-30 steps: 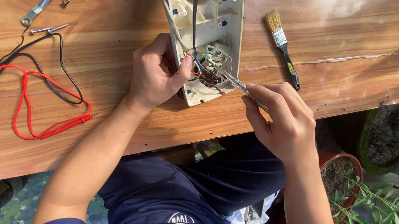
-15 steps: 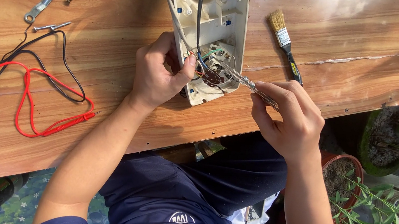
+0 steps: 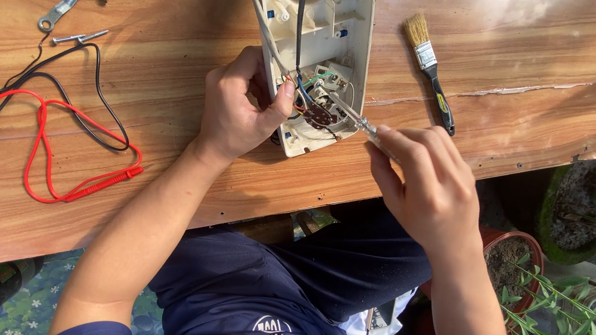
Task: The person uses a screwdriver to unscrew and remove a small component from the internal wiring of a disassembled appliance. They then manipulate the wires and the removed component with their hands.
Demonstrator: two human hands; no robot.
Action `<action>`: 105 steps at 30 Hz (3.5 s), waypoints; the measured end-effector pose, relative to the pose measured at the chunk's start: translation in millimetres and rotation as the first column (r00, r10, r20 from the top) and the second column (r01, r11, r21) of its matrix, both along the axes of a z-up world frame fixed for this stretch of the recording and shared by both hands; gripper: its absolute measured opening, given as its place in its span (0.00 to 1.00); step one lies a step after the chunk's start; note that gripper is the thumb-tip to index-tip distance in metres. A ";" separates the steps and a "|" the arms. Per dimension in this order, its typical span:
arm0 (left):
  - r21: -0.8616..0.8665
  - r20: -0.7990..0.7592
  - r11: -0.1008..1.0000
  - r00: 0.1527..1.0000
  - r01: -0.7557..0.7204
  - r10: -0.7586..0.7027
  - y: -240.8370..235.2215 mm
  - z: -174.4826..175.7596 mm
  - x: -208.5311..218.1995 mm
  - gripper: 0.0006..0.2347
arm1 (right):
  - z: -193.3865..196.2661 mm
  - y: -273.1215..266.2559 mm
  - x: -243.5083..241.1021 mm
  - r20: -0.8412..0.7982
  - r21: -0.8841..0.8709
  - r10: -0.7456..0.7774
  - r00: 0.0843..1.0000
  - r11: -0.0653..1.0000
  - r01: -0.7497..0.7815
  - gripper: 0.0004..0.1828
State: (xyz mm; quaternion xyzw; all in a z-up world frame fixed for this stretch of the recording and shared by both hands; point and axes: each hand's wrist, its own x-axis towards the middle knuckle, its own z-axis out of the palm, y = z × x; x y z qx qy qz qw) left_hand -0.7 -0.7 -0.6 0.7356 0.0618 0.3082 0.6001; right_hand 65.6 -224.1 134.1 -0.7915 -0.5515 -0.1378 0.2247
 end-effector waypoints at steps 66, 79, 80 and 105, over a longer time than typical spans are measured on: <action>0.090 0.028 0.995 0.998 0.052 -0.054 -2.4 21.0 -6.6 0.09 | 13.1 60.3 -16.7 0.400 -0.842 -0.199 0.895 0.305 0.445 0.21; 0.098 0.046 0.992 0.995 0.078 -0.083 0.5 19.0 -7.8 0.08 | 23.5 78.1 2.2 -0.046 -0.871 -0.571 0.820 0.424 0.247 0.34; 0.101 0.027 0.993 0.997 0.064 -0.067 -0.2 18.5 -7.5 0.09 | 20.7 76.4 4.7 0.001 -0.869 -0.480 0.877 0.434 0.239 0.30; 0.019 0.114 0.973 0.968 -0.228 0.225 -8.4 35.0 -15.9 0.15 | 2.5 61.0 -2.0 0.710 -0.646 0.306 0.634 0.640 0.416 0.08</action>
